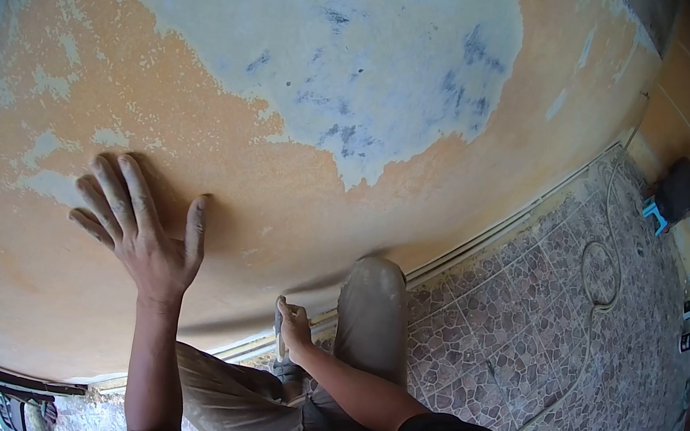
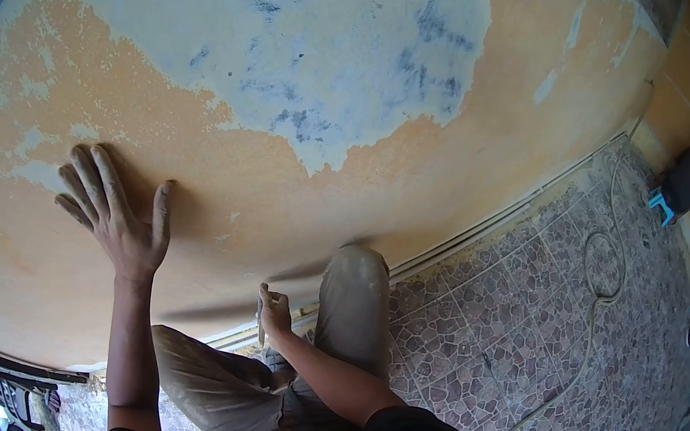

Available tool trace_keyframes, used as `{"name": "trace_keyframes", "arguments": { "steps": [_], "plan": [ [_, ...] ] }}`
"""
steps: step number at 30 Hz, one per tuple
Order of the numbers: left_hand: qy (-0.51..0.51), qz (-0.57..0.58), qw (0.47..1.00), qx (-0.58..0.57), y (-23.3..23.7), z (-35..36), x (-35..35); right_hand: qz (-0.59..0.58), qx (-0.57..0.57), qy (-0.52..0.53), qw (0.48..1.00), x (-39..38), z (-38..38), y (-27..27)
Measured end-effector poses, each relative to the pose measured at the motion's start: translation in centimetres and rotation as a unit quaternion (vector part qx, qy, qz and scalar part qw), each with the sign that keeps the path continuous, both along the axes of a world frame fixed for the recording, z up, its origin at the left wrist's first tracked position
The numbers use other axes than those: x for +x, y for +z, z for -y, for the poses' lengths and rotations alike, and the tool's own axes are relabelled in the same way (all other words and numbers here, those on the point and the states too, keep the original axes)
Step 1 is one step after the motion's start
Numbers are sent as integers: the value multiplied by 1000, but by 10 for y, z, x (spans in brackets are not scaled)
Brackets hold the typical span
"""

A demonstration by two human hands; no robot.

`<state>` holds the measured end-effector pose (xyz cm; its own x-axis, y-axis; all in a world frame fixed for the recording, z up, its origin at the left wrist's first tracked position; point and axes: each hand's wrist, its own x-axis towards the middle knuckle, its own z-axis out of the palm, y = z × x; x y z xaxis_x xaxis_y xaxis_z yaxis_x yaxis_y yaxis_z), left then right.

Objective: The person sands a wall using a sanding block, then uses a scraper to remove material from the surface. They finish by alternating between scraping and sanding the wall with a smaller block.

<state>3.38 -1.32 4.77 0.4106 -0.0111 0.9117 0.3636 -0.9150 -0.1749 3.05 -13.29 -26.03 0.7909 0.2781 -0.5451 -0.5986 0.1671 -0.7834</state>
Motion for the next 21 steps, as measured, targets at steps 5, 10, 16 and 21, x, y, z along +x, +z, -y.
{"name": "trace_keyframes", "arguments": {
  "steps": [5, 10, 16, 21],
  "plan": [
    [-9, -60, 997, 37, -9, -6, -6, 34, -18, -13, 999, 0, -4, -15],
    [12, -35, 999, 29, 0, -12, -12, 0, 15, -15, 1000, 6, 2, -10],
    [-24, -41, 998, 40, -66, -17, -6, -4, 19, -15, 1000, 8, 2, -10],
    [-32, -128, 991, 36, -138, -14, -17, 13, 16, 8, 1000, 11, 2, -24]
  ]
}}
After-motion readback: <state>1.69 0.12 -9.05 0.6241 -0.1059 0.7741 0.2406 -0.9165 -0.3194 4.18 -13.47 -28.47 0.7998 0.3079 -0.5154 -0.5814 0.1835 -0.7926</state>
